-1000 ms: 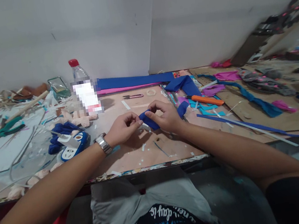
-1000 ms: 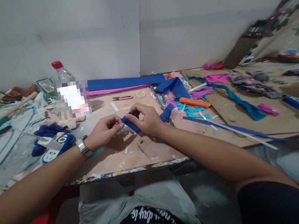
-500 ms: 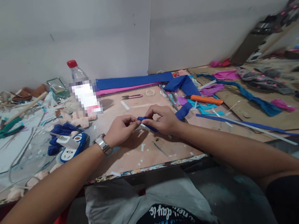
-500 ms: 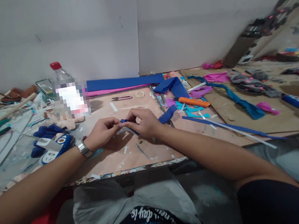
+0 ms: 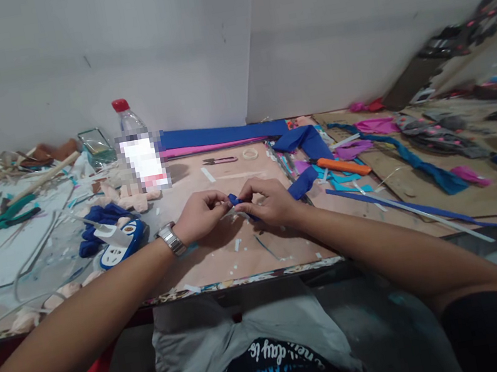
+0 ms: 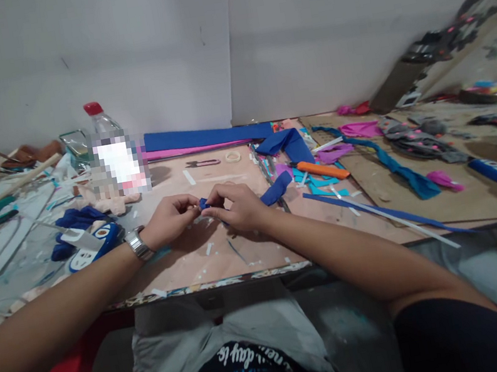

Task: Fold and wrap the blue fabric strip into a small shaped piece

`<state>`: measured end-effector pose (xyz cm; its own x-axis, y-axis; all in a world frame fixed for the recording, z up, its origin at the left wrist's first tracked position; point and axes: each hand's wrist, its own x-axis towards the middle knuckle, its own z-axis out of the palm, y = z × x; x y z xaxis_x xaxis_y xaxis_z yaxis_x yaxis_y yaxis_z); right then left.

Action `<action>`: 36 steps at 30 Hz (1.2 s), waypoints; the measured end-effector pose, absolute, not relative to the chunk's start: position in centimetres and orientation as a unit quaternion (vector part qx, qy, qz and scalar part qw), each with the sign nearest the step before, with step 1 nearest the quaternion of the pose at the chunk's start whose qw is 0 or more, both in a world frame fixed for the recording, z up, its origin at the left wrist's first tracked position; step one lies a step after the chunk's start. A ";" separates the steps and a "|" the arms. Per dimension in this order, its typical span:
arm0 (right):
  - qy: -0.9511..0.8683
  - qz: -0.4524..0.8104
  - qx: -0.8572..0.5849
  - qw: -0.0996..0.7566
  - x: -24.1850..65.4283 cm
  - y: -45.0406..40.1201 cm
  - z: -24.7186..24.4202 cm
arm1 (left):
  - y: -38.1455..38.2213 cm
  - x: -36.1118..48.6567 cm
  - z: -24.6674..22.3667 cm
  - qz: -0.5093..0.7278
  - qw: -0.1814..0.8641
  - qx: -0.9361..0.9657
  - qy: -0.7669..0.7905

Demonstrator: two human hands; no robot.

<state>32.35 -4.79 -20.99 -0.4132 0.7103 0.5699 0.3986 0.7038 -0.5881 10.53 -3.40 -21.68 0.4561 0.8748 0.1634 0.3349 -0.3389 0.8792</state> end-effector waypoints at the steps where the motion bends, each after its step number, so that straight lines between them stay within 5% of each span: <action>1: -0.821 0.186 -0.337 0.421 32.3 -4.8 -21.0 | -3.4 10.6 -21.7 0.333 0.411 0.748 0.402; 36: -0.788 0.185 -0.368 0.457 32.3 -5.3 -20.5 | -3.8 10.8 -20.8 0.378 0.488 0.687 0.384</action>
<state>32.25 -5.25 -20.45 -0.3108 0.7494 0.5847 0.4104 0.6607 -0.6286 10.81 -3.80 -20.85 0.4188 0.8965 0.1443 0.1585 -0.2286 0.9605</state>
